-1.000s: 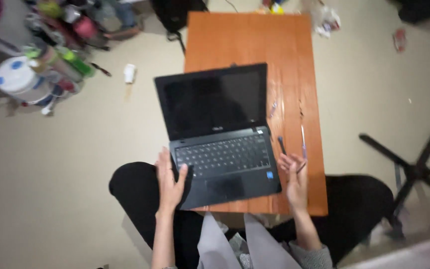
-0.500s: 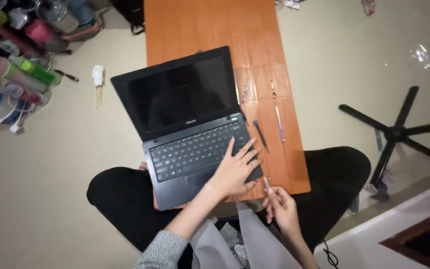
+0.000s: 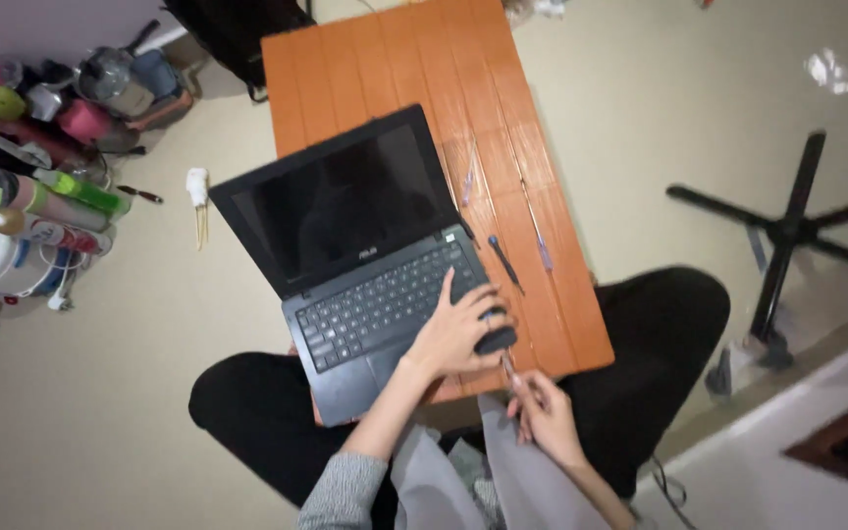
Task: Disassembling a laptop by removing screws and prying open the case to reveal internal components.
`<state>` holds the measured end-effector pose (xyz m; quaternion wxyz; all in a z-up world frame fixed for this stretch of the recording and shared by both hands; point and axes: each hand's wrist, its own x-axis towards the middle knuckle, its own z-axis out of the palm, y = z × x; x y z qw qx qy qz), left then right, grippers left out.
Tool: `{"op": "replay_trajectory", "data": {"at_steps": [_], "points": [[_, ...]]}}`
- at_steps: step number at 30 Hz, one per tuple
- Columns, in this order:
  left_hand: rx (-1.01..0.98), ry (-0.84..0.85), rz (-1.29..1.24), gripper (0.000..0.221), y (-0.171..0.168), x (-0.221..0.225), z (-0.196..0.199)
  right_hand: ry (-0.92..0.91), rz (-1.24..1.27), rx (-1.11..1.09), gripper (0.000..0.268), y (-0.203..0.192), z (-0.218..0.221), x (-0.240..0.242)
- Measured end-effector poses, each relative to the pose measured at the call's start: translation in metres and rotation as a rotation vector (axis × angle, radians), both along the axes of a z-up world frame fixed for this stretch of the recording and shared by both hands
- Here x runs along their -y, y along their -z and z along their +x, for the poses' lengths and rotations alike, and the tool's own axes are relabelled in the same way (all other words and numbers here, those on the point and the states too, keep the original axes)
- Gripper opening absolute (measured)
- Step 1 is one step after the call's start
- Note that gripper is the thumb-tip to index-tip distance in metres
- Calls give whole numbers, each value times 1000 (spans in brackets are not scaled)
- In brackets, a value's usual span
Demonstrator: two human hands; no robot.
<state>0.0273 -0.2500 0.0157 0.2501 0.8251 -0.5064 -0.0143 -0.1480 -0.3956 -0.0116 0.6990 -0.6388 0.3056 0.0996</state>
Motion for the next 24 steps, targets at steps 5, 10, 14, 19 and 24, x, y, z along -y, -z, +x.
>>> {"op": "replay_trajectory", "data": {"at_steps": [5, 10, 14, 19, 24], "points": [[-42, 29, 31, 45, 2, 3, -2, 58, 48, 60, 22, 1, -3, -3], [-34, 56, 61, 43, 4, -1, -7, 81, -17, 64, 23, 22, -12, -5], [4, 60, 96, 42, 7, -2, -7, 63, -123, 91, 23, 23, -10, -5], [4, 51, 90, 42, 8, -2, -6, 75, -188, 111, 22, 21, -11, -10], [-40, 44, 33, 44, 0, -1, -8, 89, -80, 75, 18, 1, -9, -9]]}}
